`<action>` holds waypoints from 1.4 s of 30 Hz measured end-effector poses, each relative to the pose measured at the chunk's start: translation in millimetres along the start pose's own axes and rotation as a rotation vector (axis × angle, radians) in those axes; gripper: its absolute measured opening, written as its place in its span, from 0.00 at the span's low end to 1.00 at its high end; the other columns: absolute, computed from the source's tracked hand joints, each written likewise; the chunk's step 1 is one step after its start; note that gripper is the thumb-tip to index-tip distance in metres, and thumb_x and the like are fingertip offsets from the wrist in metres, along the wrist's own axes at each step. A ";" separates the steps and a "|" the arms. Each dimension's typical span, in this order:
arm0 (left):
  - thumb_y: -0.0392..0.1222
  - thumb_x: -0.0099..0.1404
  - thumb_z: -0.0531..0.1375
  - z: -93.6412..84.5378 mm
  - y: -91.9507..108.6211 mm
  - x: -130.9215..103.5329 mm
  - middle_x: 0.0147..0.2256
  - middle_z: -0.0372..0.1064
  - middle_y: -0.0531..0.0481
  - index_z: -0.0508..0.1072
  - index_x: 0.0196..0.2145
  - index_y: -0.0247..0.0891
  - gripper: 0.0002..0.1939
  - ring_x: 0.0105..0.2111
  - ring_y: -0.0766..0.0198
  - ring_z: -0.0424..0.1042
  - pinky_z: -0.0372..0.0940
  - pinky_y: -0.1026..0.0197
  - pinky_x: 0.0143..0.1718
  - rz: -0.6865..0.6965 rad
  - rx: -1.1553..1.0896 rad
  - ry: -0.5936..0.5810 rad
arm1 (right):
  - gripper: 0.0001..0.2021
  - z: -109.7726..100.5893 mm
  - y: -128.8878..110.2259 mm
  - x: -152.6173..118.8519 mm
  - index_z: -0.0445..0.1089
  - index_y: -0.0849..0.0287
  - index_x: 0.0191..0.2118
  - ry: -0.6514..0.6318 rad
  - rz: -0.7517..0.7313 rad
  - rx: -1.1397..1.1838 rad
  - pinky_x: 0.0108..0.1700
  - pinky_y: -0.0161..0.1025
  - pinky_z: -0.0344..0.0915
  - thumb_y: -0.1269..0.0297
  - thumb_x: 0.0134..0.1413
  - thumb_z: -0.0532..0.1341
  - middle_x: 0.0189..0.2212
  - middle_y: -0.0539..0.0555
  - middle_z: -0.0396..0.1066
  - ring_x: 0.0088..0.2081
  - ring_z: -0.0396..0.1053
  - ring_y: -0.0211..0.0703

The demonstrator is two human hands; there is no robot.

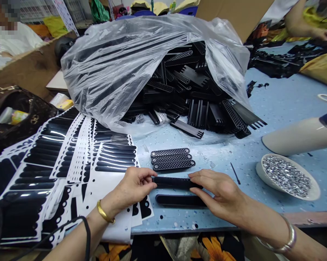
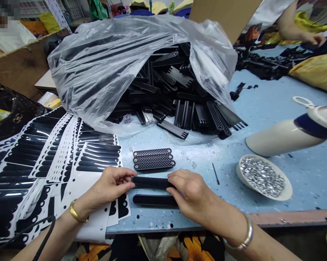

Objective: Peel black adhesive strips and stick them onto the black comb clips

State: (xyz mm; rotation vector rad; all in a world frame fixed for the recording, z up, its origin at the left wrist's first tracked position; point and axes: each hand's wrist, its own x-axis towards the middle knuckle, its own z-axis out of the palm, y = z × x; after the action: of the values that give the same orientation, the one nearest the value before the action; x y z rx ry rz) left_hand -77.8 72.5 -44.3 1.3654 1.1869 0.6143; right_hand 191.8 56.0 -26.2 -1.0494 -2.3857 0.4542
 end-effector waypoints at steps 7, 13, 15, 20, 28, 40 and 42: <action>0.38 0.50 0.62 -1.0 2.5 -0.2 0.22 0.66 0.55 0.79 0.36 0.31 0.14 0.20 0.71 0.65 0.59 0.67 0.22 -0.042 -0.059 -0.006 | 0.06 -1.0 -3.9 2.5 0.71 0.59 0.36 -0.001 0.003 -0.025 0.37 0.43 0.73 0.75 0.60 0.57 0.34 0.58 0.75 0.36 0.74 0.49; 0.35 0.50 0.62 -3.2 6.7 0.8 0.21 0.67 0.56 0.78 0.35 0.30 0.13 0.18 0.70 0.68 0.61 0.68 0.20 -0.125 -0.120 -0.031 | 0.06 1.7 -2.6 4.1 0.72 0.58 0.36 -0.019 0.016 0.002 0.39 0.42 0.73 0.76 0.57 0.60 0.33 0.56 0.75 0.35 0.74 0.47; 0.34 0.50 0.62 -3.2 7.9 0.7 0.21 0.67 0.56 0.78 0.35 0.31 0.12 0.17 0.70 0.68 0.60 0.68 0.19 -0.132 -0.126 -0.027 | 0.06 1.7 -2.2 4.2 0.72 0.58 0.36 -0.021 0.022 0.012 0.39 0.42 0.73 0.76 0.57 0.60 0.33 0.56 0.74 0.35 0.74 0.47; 0.34 0.51 0.62 -2.5 9.4 -0.2 0.21 0.66 0.56 0.78 0.34 0.31 0.10 0.17 0.71 0.68 0.60 0.69 0.19 -0.125 -0.136 -0.024 | 0.05 -0.1 -2.3 2.4 0.71 0.60 0.36 -0.042 0.039 0.046 0.39 0.44 0.72 0.75 0.59 0.58 0.34 0.58 0.74 0.37 0.74 0.48; 0.34 0.49 0.63 -2.5 10.3 0.5 0.21 0.66 0.57 0.78 0.34 0.32 0.11 0.17 0.71 0.68 0.60 0.69 0.18 -0.146 -0.147 -0.016 | 0.05 -0.3 -1.8 1.0 0.71 0.59 0.37 -0.049 0.050 0.055 0.40 0.43 0.73 0.74 0.60 0.58 0.35 0.58 0.75 0.37 0.74 0.47; 0.41 0.54 0.63 -2.5 12.4 0.9 0.17 0.67 0.55 0.78 0.32 0.32 0.10 0.15 0.70 0.65 0.57 0.69 0.16 -0.132 -0.117 -0.019 | 0.07 -1.3 -4.7 3.2 0.72 0.58 0.40 -0.020 0.077 0.069 0.39 0.41 0.73 0.75 0.58 0.60 0.33 0.56 0.75 0.34 0.75 0.46; 0.41 0.53 0.63 -1.7 12.1 1.5 0.17 0.67 0.55 0.78 0.32 0.32 0.11 0.15 0.70 0.65 0.58 0.69 0.16 -0.147 -0.121 -0.004 | 0.06 -0.9 -3.6 2.4 0.72 0.58 0.39 -0.010 0.066 0.084 0.39 0.41 0.73 0.74 0.59 0.59 0.34 0.56 0.75 0.34 0.74 0.46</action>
State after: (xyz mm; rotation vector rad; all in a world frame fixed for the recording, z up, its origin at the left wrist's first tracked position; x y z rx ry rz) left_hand -75.3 76.8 -33.0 1.1666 1.2153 0.5691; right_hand 188.8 55.5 -23.0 -1.0933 -2.3252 0.5794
